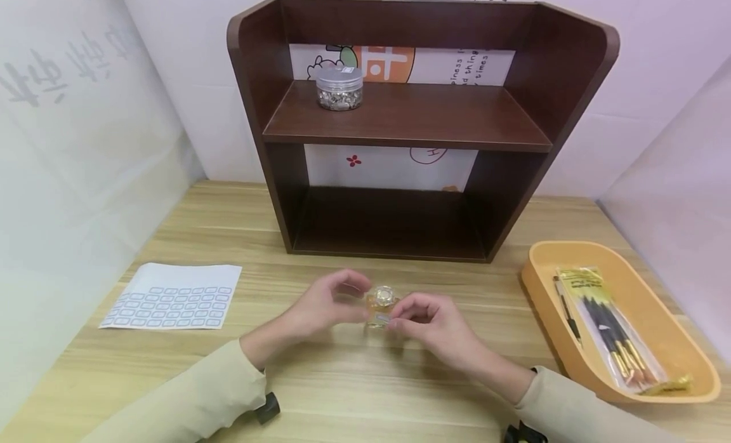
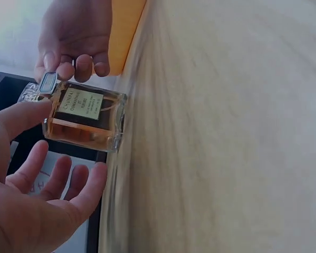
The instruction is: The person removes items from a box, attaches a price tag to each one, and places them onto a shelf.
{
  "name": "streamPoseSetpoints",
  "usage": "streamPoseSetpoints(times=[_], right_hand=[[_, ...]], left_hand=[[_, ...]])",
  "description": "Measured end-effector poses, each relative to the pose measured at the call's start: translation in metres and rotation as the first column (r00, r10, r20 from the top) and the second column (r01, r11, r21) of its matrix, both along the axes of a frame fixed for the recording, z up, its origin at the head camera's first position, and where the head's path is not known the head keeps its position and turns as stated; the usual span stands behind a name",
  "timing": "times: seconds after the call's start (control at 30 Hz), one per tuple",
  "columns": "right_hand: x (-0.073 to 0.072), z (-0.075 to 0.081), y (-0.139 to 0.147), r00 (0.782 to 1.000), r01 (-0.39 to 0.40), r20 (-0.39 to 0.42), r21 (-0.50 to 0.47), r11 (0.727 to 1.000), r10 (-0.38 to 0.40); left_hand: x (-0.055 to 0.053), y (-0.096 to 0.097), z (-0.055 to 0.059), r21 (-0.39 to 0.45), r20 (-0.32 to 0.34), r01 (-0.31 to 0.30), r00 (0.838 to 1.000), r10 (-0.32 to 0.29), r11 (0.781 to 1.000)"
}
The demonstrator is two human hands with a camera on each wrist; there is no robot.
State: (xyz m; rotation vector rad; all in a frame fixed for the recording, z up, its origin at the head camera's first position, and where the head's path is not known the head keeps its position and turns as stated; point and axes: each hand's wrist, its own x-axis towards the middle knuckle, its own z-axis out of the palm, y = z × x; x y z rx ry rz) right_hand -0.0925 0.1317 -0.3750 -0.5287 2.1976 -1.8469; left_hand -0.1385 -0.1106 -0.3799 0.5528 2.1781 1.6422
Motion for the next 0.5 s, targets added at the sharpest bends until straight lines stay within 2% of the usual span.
streamPoseSetpoints(times=[0.3,0.5], right_hand=[[-0.0014,0.0035,-0.0031,0.996,0.078,0.029,0.092,0.993,-0.081],[-0.0017,0.0029,-0.0063,0.993,0.114,0.007,0.129,0.985,-0.116]], left_hand=[[0.0015,0.0099,-0.0029,-0.056,-0.02,-0.005,1.0,0.004,0.998],[0.0024,0.0101,-0.0042,-0.055,-0.028,-0.017,0.999,0.015,0.998]])
